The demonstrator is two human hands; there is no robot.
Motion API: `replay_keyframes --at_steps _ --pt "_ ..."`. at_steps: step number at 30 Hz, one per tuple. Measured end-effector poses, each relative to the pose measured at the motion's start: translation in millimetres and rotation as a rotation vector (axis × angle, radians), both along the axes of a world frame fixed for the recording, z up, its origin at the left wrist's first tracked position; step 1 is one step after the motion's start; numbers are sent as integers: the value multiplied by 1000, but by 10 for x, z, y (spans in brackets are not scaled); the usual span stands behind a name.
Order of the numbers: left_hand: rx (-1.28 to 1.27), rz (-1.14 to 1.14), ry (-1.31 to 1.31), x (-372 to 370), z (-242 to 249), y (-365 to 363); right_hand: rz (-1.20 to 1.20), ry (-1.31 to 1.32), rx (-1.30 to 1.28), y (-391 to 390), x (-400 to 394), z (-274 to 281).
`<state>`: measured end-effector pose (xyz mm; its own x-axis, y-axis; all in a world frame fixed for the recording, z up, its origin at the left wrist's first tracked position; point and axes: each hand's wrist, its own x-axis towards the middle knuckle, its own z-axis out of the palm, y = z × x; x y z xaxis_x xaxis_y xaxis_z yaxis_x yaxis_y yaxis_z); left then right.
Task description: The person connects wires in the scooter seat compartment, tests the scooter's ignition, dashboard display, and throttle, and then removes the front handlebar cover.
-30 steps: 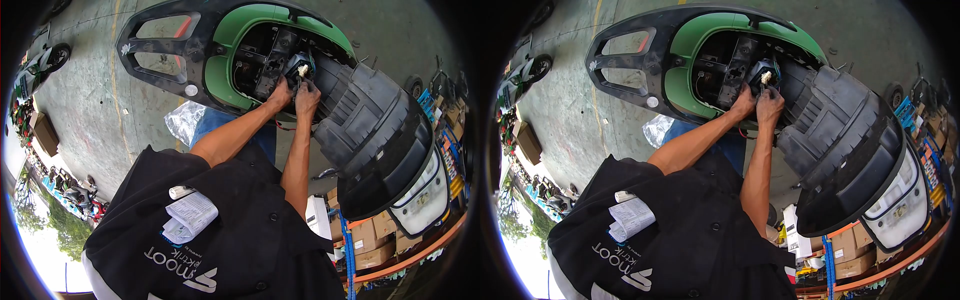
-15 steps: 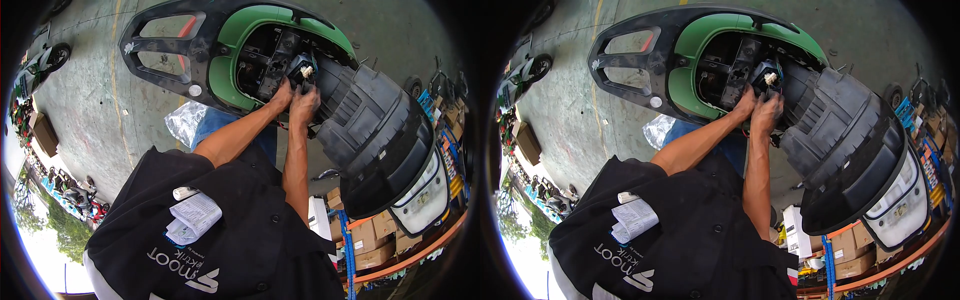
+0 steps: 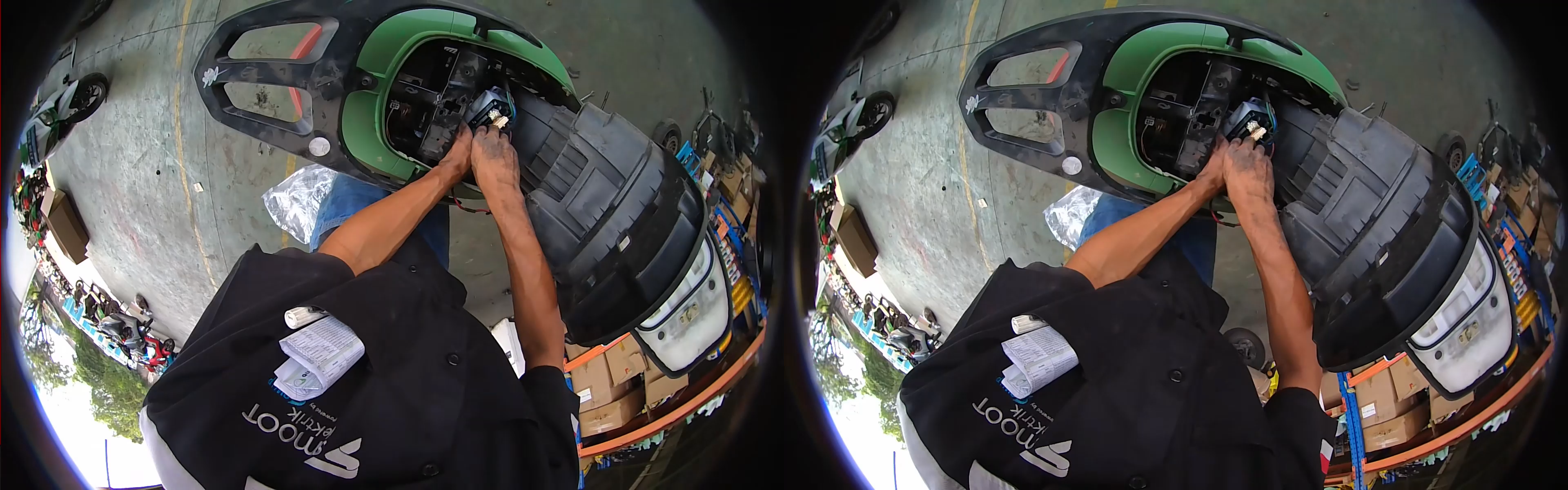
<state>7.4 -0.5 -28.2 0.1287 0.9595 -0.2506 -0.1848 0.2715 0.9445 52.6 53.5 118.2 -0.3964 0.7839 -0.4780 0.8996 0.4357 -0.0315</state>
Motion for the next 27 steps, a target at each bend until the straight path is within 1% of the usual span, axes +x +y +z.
replay_keyframes --at_steps 1,2,3,4,5,6,7,8,9,10,11,12,13,15,16,18,19,20,21,22,23,24,26,27 --pt "-358 146 -295 9 129 103 5 0 -2 -16 39 -12" --pt "-715 291 -592 4 268 171 -136 55 2 -38 98 -17" --pt "-716 294 -596 19 328 160 -275 108 7 -78 126 -10" --pt "-622 317 -644 17 381 169 -341 108 19 -141 95 -24" --pt "-524 337 -686 -22 414 207 -337 114 21 -168 63 -48" --pt "-599 342 -823 -36 369 237 -436 108 15 -199 18 -33" --pt "-598 346 -821 -32 344 217 -536 100 7 -221 -10 -22" --pt "-543 305 -704 -28 320 192 -567 116 21 -222 -24 -15" --pt "-489 260 -589 -27 306 174 -569 116 19 -231 -9 -89" --pt "-491 257 -589 -33 323 175 -492 117 84 -235 14 -204" --pt "-529 262 -656 -35 343 170 -415 117 147 -265 51 -295" --pt "-565 268 -723 -45 362 178 -460 103 26 -175 36 -204" --pt "-601 276 -790 -39 347 166 -460 101 25 -130 32 -140" --pt "-574 275 -807 -15 360 192 -461 97 -83 -37 27 -61" --pt "-578 315 -781 -2 391 198 -456 99 -80 -36 19 -36" --pt "-585 364 -752 -38 384 183 -555 374 -43 -133 14 50" --pt "-772 336 -946 -55 315 143 -551 376 -45 -202 -13 101" --pt "-963 301 -1142 -49 259 80 -546 437 -30 -311 -44 166" --pt "-967 303 -1144 -32 209 30 -542 497 -13 -399 -62 207" --pt "-930 282 -900 -20 149 17 -573 501 73 -433 -89 217" --pt "-882 257 -657 0 89 14 -574 502 79 -418 -107 204" --pt "-880 254 -656 -12 132 38 -664 546 130 -377 -144 213" --pt "-572 112 -254 -103 378 130 -823 641 204 -280 -177 193" --pt "-413 43 -54 -136 452 161 -825 645 203 -238 -202 184"
